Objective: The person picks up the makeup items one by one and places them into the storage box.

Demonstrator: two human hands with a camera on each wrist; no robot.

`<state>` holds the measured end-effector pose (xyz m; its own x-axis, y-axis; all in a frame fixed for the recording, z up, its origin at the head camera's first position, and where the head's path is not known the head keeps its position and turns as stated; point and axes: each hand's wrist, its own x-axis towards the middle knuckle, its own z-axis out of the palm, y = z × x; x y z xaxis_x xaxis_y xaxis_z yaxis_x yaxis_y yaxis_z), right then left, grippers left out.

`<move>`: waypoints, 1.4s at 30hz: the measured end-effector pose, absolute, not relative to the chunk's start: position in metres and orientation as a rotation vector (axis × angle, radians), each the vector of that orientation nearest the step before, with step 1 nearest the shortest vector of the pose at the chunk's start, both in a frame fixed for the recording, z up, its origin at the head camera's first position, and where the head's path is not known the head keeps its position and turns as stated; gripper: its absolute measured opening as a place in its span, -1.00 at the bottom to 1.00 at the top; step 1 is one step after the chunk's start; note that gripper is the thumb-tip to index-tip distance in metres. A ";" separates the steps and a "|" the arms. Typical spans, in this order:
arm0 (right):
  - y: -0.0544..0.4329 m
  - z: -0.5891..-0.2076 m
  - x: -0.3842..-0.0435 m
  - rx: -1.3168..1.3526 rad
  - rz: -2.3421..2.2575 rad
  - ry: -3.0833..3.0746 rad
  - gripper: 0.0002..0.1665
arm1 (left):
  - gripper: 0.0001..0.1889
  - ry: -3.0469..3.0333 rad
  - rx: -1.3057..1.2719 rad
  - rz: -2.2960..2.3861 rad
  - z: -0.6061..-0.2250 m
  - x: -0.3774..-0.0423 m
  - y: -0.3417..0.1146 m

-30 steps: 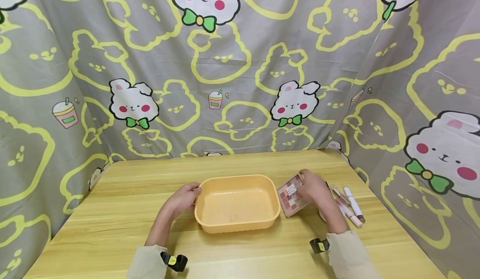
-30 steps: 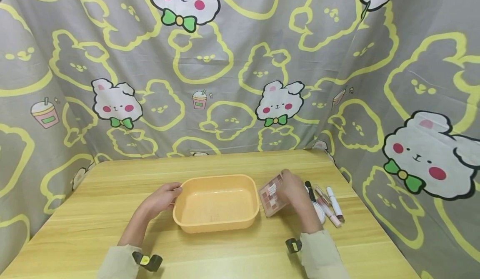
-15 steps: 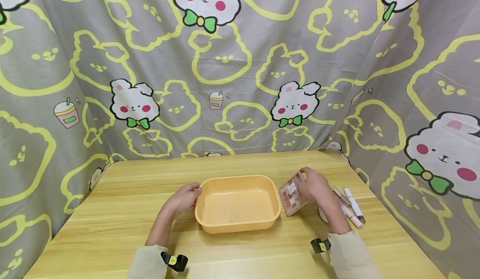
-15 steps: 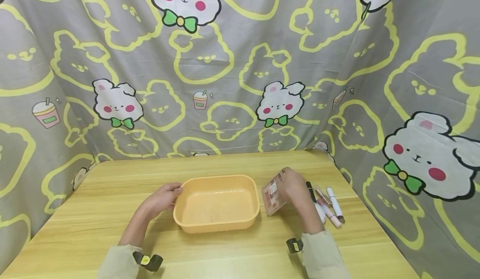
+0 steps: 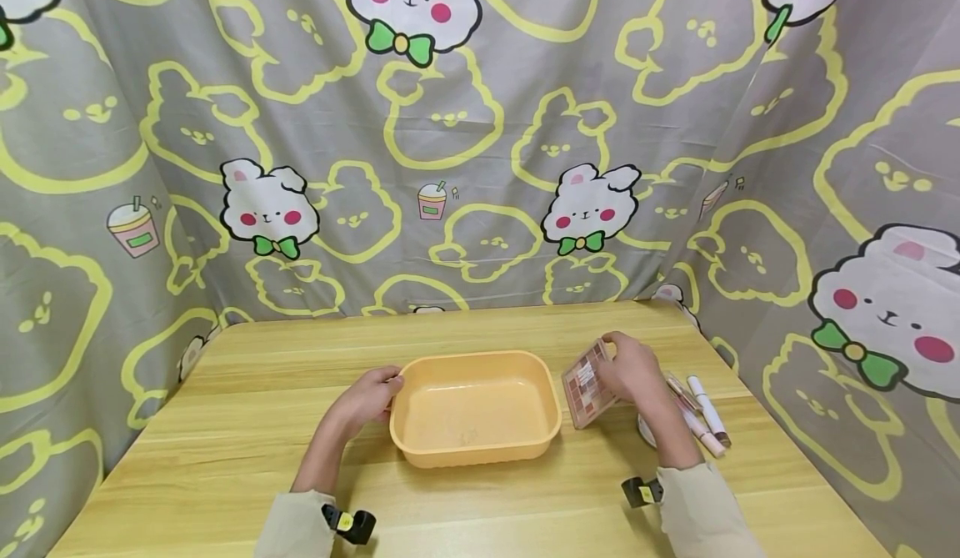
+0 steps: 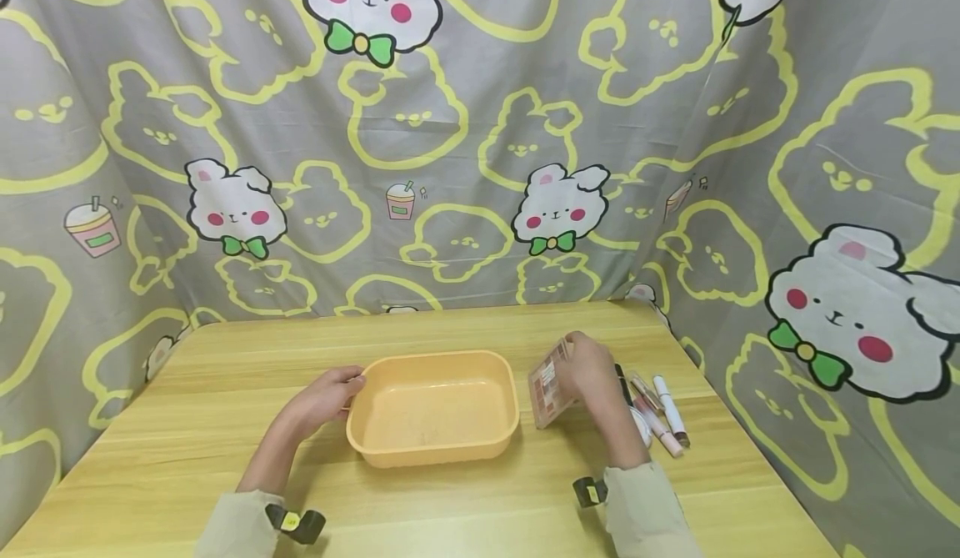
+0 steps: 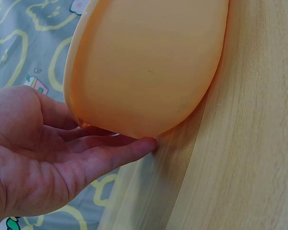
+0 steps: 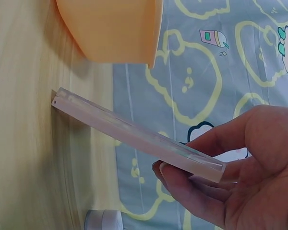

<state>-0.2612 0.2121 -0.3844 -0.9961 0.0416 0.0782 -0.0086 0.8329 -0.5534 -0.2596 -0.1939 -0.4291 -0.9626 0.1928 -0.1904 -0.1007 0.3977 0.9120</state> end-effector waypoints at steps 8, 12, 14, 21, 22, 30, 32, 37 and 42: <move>0.215 -0.383 -0.260 -0.027 0.906 -2.891 -0.34 | -0.57 2.382 0.103 1.590 -0.429 -0.259 -0.195; 0.217 -0.381 -0.259 -0.035 0.943 -2.883 -0.33 | -0.58 2.376 0.102 1.598 -0.428 -0.259 -0.194; 0.217 -0.380 -0.259 -0.036 0.963 -2.879 -0.33 | -0.58 2.376 0.102 1.598 -0.428 -0.259 -0.194; 0.219 -0.376 -0.261 -0.028 0.972 -2.838 -0.34 | -0.57 2.392 0.093 1.578 -0.428 -0.258 -0.195; 0.219 -0.376 -0.260 -0.031 0.981 -2.835 -0.34 | -0.57 2.393 0.095 1.575 -0.428 -0.258 -0.195; 0.216 -0.368 -0.257 -0.064 1.076 -2.803 -0.33 | -0.58 2.388 0.108 1.577 -0.428 -0.258 -0.195; 0.215 -0.367 -0.256 -0.073 1.092 -2.785 -0.34 | -0.58 2.387 0.108 1.575 -0.427 -0.258 -0.195; 0.213 -0.365 -0.255 -0.085 1.064 -2.724 -0.38 | -0.58 2.392 0.108 1.565 -0.427 -0.258 -0.195; 0.209 -0.360 -0.254 -0.105 1.116 -2.680 -0.39 | -0.57 2.403 0.108 1.552 -0.427 -0.258 -0.194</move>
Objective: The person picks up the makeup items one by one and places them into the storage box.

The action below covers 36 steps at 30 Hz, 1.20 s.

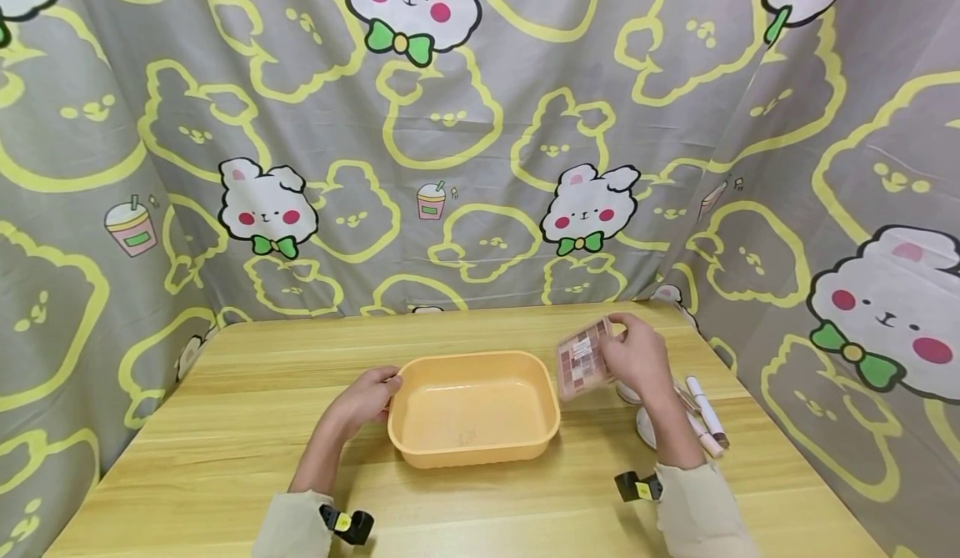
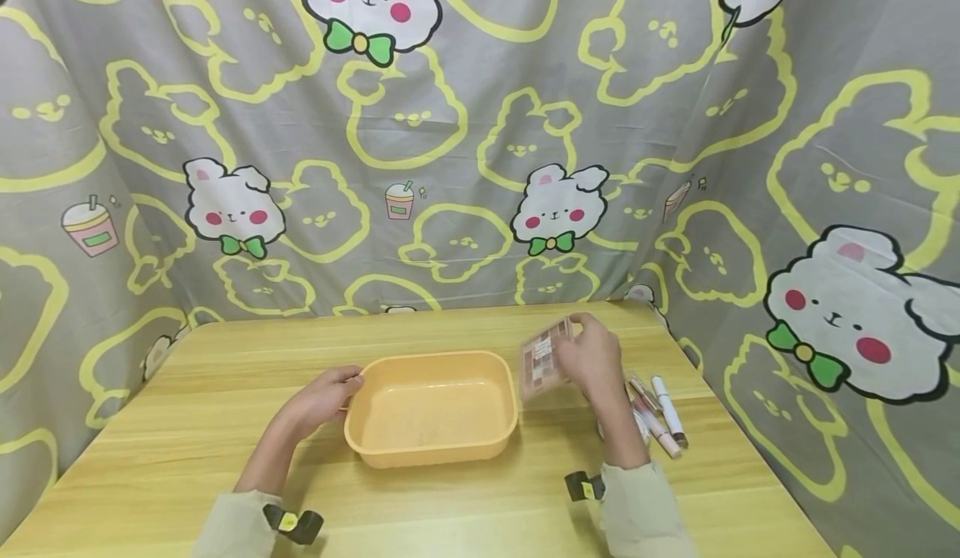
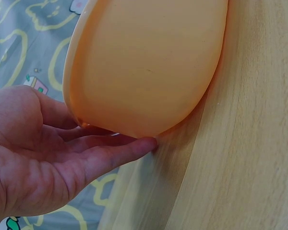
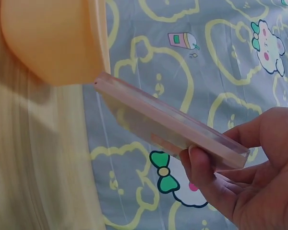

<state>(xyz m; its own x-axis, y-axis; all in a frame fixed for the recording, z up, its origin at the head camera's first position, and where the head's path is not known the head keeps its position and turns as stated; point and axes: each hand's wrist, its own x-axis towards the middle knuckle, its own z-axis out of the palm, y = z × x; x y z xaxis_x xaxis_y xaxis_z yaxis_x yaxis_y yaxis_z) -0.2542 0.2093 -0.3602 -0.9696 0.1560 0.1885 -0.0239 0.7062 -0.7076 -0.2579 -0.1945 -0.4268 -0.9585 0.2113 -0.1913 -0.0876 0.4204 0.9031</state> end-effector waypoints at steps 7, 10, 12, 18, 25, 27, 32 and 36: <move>0.199 -0.356 -0.254 -0.117 1.178 -2.611 -0.39 | -0.57 2.400 0.108 1.553 -0.426 -0.257 -0.195; 0.196 -0.355 -0.254 -0.105 1.183 -2.588 -0.40 | -0.57 2.402 0.102 1.554 -0.426 -0.258 -0.194; 0.194 -0.354 -0.253 -0.095 1.193 -2.583 -0.40 | -0.58 2.406 0.098 1.552 -0.426 -0.258 -0.194; 0.187 -0.354 -0.253 -0.072 1.215 -2.573 -0.42 | -0.57 2.409 0.097 1.548 -0.426 -0.258 -0.194; 0.171 -0.357 -0.255 -0.038 1.241 -2.575 -0.45 | -0.58 2.399 0.096 1.554 -0.426 -0.258 -0.195; 0.166 -0.358 -0.255 -0.024 1.257 -2.575 -0.46 | -0.58 2.396 0.095 1.559 -0.426 -0.257 -0.195; 0.153 -0.362 -0.255 0.015 1.274 -2.576 -0.49 | -0.58 2.389 0.095 1.571 -0.425 -0.257 -0.195; 0.142 -0.366 -0.257 0.047 1.283 -2.589 -0.49 | -0.59 2.387 0.100 1.574 -0.425 -0.257 -0.195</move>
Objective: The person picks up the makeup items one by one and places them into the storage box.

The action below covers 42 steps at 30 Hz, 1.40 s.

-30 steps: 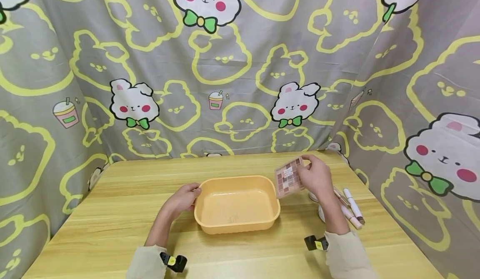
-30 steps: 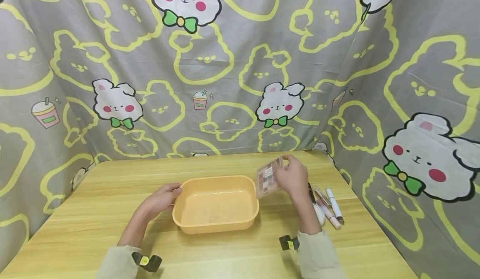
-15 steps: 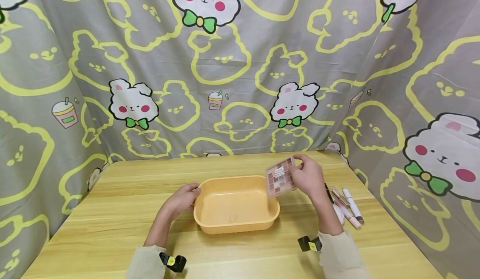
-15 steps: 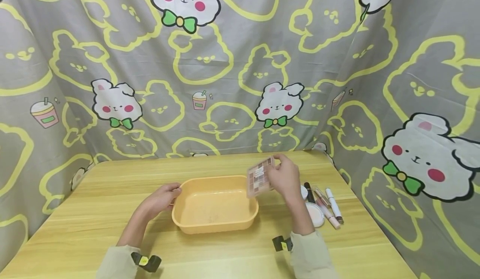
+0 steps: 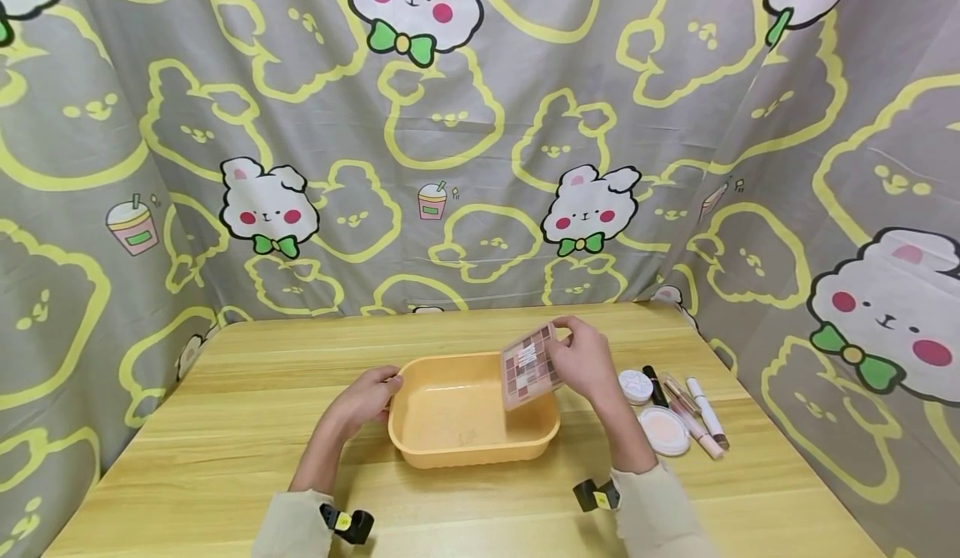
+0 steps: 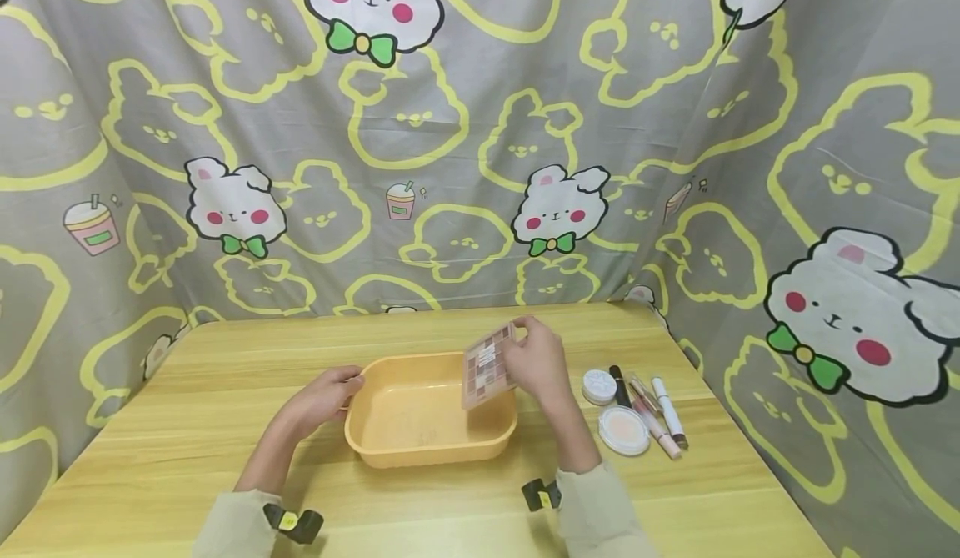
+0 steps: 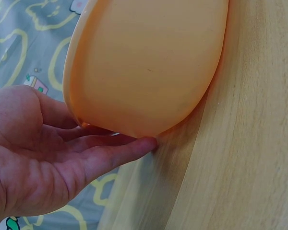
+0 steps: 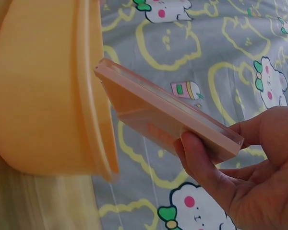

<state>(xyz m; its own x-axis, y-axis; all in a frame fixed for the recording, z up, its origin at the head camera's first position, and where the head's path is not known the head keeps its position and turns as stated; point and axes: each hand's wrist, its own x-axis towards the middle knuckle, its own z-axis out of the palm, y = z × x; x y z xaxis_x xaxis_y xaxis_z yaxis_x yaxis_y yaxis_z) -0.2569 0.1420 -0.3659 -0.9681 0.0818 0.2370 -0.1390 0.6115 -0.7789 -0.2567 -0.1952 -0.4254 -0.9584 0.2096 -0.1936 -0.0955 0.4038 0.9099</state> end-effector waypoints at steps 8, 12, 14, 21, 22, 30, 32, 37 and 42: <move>0.119 -0.374 -0.257 0.104 1.342 -2.639 -0.50 | -0.58 2.380 0.098 1.582 -0.426 -0.257 -0.195; 0.108 -0.378 -0.256 0.104 1.407 -2.666 -0.49 | -0.59 2.379 0.103 1.582 -0.425 -0.257 -0.195; 0.103 -0.380 -0.255 0.102 1.450 -2.678 -0.47 | -0.59 2.379 0.101 1.585 -0.425 -0.257 -0.194; 0.090 -0.389 -0.253 0.145 1.554 -2.692 -0.45 | -0.59 2.379 0.101 1.580 -0.425 -0.258 -0.193; 0.088 -0.391 -0.253 0.159 1.554 -2.694 -0.44 | -0.59 2.384 0.107 1.574 -0.425 -0.258 -0.193; 0.076 -0.396 -0.250 0.235 1.582 -2.713 -0.39 | -0.60 2.399 0.077 1.579 -0.427 -0.259 -0.194; 0.073 -0.397 -0.249 0.245 1.568 -2.721 -0.40 | -0.59 2.403 0.087 1.572 -0.427 -0.259 -0.194; 0.069 -0.401 -0.248 0.262 1.513 -2.737 -0.42 | -0.59 2.388 0.081 1.588 -0.427 -0.260 -0.193; 0.066 -0.404 -0.248 0.316 1.478 -2.736 -0.42 | -0.59 2.385 0.089 1.582 -0.427 -0.260 -0.193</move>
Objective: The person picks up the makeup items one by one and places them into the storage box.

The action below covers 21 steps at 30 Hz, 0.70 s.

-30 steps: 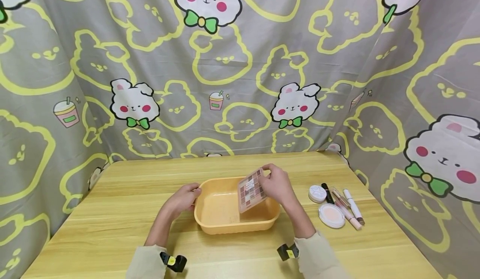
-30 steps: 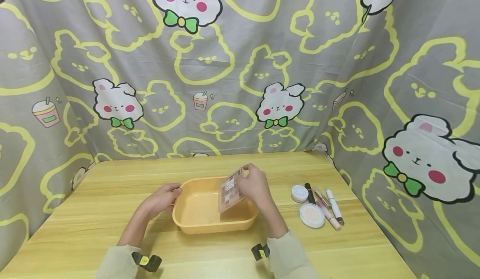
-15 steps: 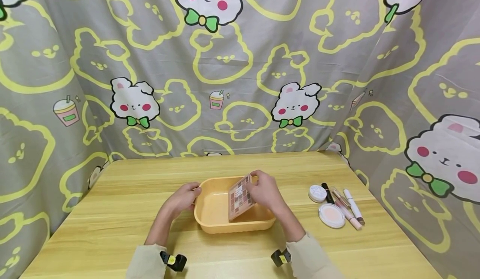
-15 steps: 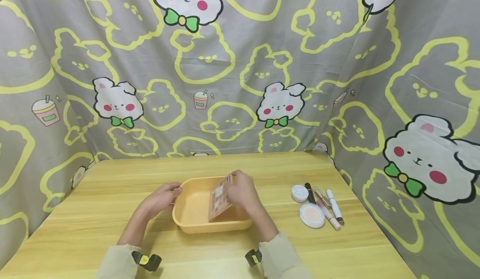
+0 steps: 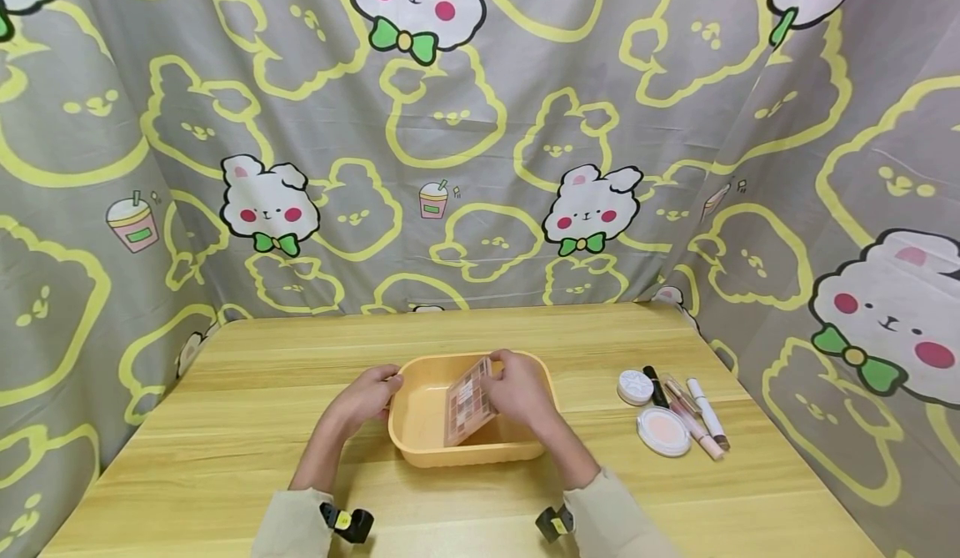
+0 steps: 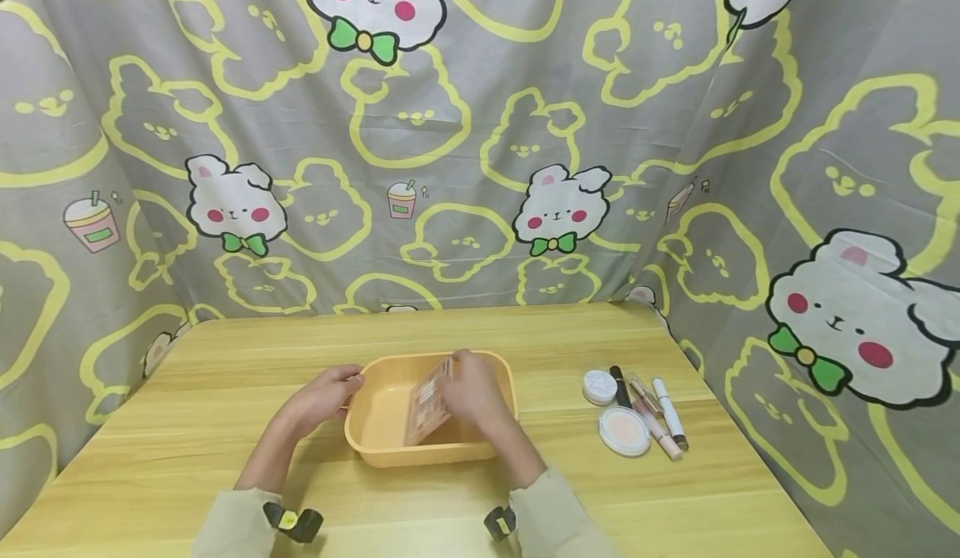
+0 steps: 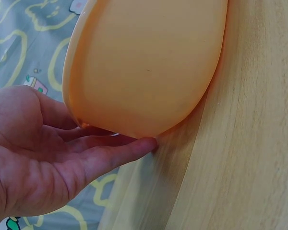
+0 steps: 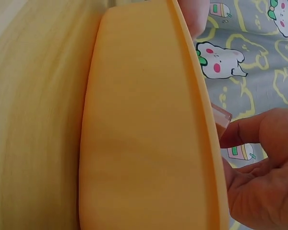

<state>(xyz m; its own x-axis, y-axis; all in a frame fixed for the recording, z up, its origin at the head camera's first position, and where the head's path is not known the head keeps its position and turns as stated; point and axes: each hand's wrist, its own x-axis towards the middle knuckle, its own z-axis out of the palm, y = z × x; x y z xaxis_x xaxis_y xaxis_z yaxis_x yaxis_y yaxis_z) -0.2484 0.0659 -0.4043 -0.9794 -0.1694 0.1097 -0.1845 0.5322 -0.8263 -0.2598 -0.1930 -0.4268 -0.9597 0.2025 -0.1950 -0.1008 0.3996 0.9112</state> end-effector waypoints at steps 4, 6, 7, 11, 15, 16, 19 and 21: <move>0.065 -0.405 -0.248 0.346 1.467 -2.740 -0.42 | -0.59 2.389 0.110 1.576 -0.426 -0.259 -0.193; 0.064 -0.406 -0.248 0.356 1.501 -2.739 -0.41 | -0.59 2.390 0.128 1.570 -0.426 -0.259 -0.193; 0.064 -0.405 -0.247 0.362 1.511 -2.740 -0.40 | -0.59 2.391 0.127 1.573 -0.425 -0.259 -0.193; 0.063 -0.406 -0.246 0.377 1.619 -2.745 -0.38 | -0.59 2.385 0.109 1.578 -0.426 -0.260 -0.192; 0.062 -0.408 -0.246 0.373 1.663 -2.771 -0.40 | -0.59 2.387 0.087 1.583 -0.426 -0.261 -0.192; 0.061 -0.409 -0.245 0.371 1.664 -2.778 -0.41 | -0.60 2.388 0.079 1.586 -0.426 -0.261 -0.192; 0.060 -0.409 -0.244 0.377 1.659 -2.795 -0.41 | -0.60 2.397 0.085 1.572 -0.426 -0.260 -0.192; 0.060 -0.409 -0.244 0.382 1.654 -2.807 -0.41 | -0.60 2.398 0.075 1.570 -0.426 -0.260 -0.193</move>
